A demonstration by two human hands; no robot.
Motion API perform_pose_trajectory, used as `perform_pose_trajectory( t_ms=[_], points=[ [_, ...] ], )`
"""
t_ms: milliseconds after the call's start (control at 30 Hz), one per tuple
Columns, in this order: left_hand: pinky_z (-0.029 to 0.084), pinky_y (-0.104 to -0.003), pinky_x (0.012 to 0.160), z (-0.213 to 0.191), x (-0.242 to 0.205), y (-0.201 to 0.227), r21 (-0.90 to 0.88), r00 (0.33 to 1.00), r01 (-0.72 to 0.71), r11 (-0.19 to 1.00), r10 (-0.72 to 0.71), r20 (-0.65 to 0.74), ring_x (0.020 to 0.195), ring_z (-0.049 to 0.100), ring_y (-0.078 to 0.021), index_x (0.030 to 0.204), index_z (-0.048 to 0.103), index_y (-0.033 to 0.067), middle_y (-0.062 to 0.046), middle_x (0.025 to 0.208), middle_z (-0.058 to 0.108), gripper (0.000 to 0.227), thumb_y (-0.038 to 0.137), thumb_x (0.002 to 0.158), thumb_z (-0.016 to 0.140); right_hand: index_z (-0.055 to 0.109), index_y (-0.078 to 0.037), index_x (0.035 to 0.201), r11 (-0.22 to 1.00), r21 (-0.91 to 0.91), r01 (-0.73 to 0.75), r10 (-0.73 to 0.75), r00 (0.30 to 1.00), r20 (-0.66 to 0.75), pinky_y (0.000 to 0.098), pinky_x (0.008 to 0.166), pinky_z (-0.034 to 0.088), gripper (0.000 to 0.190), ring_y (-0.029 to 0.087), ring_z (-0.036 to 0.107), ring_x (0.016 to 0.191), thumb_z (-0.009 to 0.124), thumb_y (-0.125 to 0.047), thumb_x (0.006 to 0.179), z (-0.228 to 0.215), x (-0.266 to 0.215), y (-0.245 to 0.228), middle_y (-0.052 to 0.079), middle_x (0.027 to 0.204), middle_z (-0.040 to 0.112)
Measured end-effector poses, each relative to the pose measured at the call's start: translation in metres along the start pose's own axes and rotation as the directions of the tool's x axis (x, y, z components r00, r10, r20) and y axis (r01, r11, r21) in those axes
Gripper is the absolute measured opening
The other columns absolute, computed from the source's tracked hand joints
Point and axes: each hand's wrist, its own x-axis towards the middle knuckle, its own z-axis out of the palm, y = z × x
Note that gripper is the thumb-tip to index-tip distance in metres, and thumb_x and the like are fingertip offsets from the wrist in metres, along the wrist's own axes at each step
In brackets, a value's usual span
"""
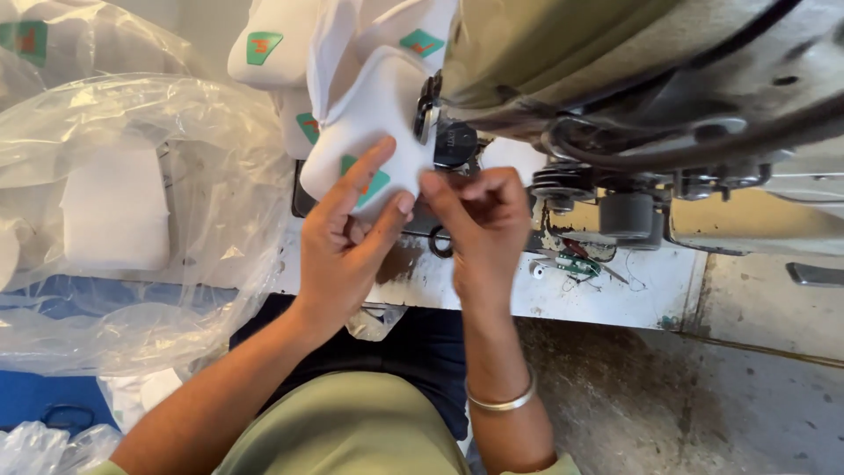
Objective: The person takes white slipper uppers from a plastic bag and sews them using a sewing machine. They handle the items one at a time, guiding them under the needle and then placing the finished pieces on the table.
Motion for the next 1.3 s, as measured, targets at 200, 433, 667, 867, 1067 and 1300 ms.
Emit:
perform_pose_trajectory(
  t_ms=[200, 433, 667, 867, 1067, 1300],
  points=[
    [0.037, -0.015, 0.057, -0.016, 0.034, 0.01, 0.192, 0.986, -0.123, 0.974, 0.099, 0.134, 0.069, 0.044, 0.0021, 0.149, 0.061, 0.0107, 0.006, 0.099, 0.061, 0.047, 0.015, 0.103, 0.07, 0.054, -0.008, 0.116, 0.024, -0.81, 0.586, -0.91, 0.348, 0.224, 0.0353, 0.094, 0.059, 0.041, 0.022, 0.066, 0.107, 0.086, -0.019, 0.093, -0.15, 0.016, -0.075, 0.006, 0.113, 0.059],
    [0.044, -0.02, 0.061, -0.044, 0.037, 0.013, 0.158, 0.965, -0.17, 0.973, 0.132, 0.227, 0.072, 0.049, -0.0024, 0.15, 0.057, 0.0108, 0.004, 0.106, 0.066, 0.05, 0.021, 0.102, 0.07, 0.046, -0.003, 0.137, -0.315, -0.936, 0.156, -0.865, 0.359, 0.351, 0.0425, 0.103, 0.047, 0.034, 0.03, 0.055, 0.118, 0.072, -0.015, 0.117, -0.264, 0.019, -0.047, 0.014, 0.125, 0.05],
    [0.029, -0.053, 0.114, -0.187, -0.028, -0.055, 0.972, 0.782, 0.089, 0.218, 0.589, -0.204, 0.139, 0.037, -0.0418, 0.16, 0.033, -0.0004, -0.028, 0.153, 0.04, 0.073, 0.024, 0.104, 0.073, 0.05, 0.006, 0.134, -0.207, -0.905, 0.371, -0.923, 0.232, 0.307, 0.0425, 0.103, 0.058, 0.038, 0.03, 0.063, 0.116, 0.07, -0.014, 0.109, -0.275, 0.024, -0.064, 0.024, 0.128, 0.059],
    [0.032, -0.05, 0.107, -0.211, -0.053, -0.039, 0.886, 0.817, 0.22, 0.408, 0.42, -0.396, 0.125, 0.041, -0.0367, 0.155, 0.044, 0.0029, -0.019, 0.131, 0.052, 0.069, 0.013, 0.094, 0.077, 0.062, -0.011, 0.125, 0.758, -0.526, 0.386, -0.362, 0.919, 0.153, 0.028, 0.09, 0.059, 0.022, 0.014, 0.066, 0.105, 0.066, -0.02, 0.105, -0.085, -0.037, 0.015, 0.005, 0.119, 0.069],
    [0.055, -0.034, 0.09, -0.177, -0.087, -0.041, 0.714, 0.881, -0.322, 0.622, 0.472, -0.014, 0.11, 0.064, -0.0261, 0.124, 0.069, 0.0118, -0.012, 0.121, 0.063, 0.043, -0.009, 0.086, 0.065, 0.05, -0.015, 0.137, 0.83, -0.168, -0.532, 0.55, 0.727, 0.412, 0.0396, 0.087, 0.062, 0.054, 0.025, 0.073, 0.105, 0.061, -0.044, 0.093, 0.038, -0.076, 0.06, 0.014, 0.12, 0.07],
    [0.027, -0.06, 0.12, -0.23, -0.112, -0.002, 0.973, 0.63, -0.081, 0.216, 0.767, -0.117, 0.149, 0.031, -0.0454, 0.161, 0.019, 0.0043, -0.021, 0.164, 0.026, 0.102, 0.028, 0.087, 0.085, 0.056, -0.001, 0.135, 0.767, -0.193, -0.611, 0.614, 0.614, 0.495, 0.037, 0.079, 0.059, 0.048, 0.021, 0.068, 0.085, 0.066, -0.035, 0.102, 0.058, -0.07, 0.134, 0.012, 0.102, 0.068]
  ],
)
